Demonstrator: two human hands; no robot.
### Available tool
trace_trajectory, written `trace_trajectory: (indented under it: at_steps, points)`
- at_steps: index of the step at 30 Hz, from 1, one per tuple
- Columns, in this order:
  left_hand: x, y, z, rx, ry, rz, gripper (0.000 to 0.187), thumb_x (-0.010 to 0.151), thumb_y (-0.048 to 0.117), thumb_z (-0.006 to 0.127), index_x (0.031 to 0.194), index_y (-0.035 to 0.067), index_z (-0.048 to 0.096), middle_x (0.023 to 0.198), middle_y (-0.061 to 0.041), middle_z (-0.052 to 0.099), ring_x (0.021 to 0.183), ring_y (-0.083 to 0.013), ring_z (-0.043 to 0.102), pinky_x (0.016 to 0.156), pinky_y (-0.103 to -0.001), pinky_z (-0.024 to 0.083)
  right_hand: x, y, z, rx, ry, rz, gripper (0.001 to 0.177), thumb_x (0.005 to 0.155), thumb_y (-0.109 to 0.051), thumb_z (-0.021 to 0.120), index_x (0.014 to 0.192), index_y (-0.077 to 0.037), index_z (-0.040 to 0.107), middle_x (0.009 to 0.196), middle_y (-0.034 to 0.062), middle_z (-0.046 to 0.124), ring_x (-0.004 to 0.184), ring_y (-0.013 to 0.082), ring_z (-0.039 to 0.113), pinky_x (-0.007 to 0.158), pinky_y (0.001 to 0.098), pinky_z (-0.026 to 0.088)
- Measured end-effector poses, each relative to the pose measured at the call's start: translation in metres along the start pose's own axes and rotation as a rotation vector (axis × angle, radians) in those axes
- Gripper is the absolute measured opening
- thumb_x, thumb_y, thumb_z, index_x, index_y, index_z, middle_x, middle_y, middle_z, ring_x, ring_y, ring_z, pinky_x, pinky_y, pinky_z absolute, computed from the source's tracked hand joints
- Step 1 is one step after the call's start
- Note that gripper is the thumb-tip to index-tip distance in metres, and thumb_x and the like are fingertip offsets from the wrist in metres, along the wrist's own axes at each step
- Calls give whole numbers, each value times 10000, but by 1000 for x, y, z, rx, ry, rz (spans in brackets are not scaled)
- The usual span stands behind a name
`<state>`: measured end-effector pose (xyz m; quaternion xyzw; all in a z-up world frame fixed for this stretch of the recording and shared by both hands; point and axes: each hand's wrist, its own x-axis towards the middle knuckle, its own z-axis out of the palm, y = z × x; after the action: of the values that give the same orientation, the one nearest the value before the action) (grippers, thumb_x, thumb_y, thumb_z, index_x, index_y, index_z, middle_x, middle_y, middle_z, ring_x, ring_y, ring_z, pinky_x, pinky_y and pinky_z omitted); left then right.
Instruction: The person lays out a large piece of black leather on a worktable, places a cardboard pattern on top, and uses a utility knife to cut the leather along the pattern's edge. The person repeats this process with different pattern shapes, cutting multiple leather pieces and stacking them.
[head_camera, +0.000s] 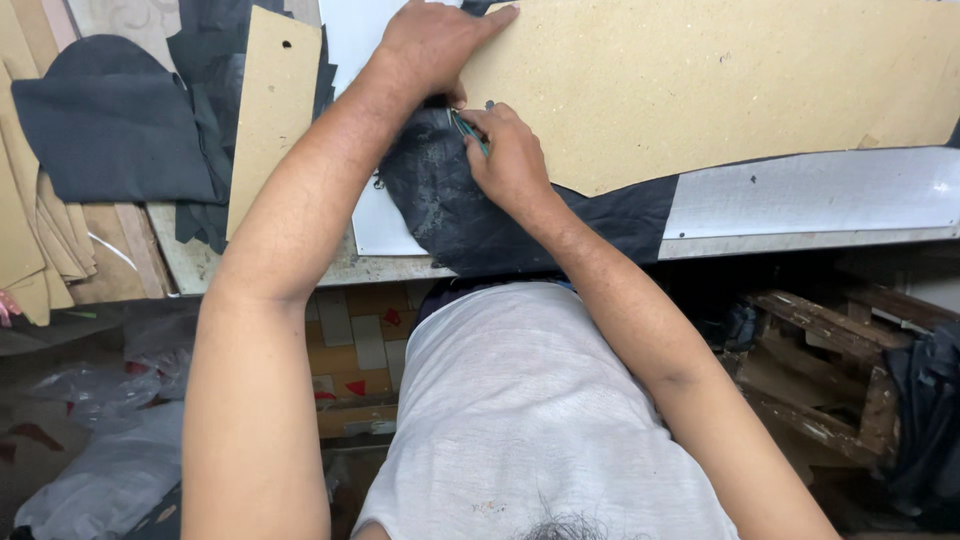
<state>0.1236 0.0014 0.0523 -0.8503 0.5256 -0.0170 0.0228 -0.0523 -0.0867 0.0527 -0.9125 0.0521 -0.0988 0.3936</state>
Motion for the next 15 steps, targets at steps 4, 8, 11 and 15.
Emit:
trace_trajectory:
  at_steps: [4,8,11,15]
  points:
    - [21,8,0,38,-177,-6,1364,435,346,991,1615,239,315,894,-105,750,756,-223,747,523,-322,575,4,-8,13,-171,-15,59,289,866,-24,663,1145,-50,736,1026,196,646,943,393,661,853,501,541]
    - [24,12,-8,-25,-142,-6,1175,564,258,911,1592,255,341,1031,-92,727,773,-201,762,513,-301,584,-4,-9,22,-291,-11,-34,404,852,31,622,1247,-16,690,1025,165,621,880,351,648,784,456,572]
    - [23,10,-17,-101,-271,24,1069,721,213,865,1640,246,319,1038,-97,734,794,-239,769,606,-348,580,-24,0,10,-398,-42,-109,443,831,39,645,1265,-33,695,1006,130,609,850,307,627,699,410,576]
    - [24,9,-28,75,-337,74,1311,561,384,965,1661,245,267,929,-86,782,830,-270,754,695,-420,544,-52,23,-31,-506,-92,-190,453,808,27,659,1243,-76,733,925,86,593,799,240,593,592,353,549]
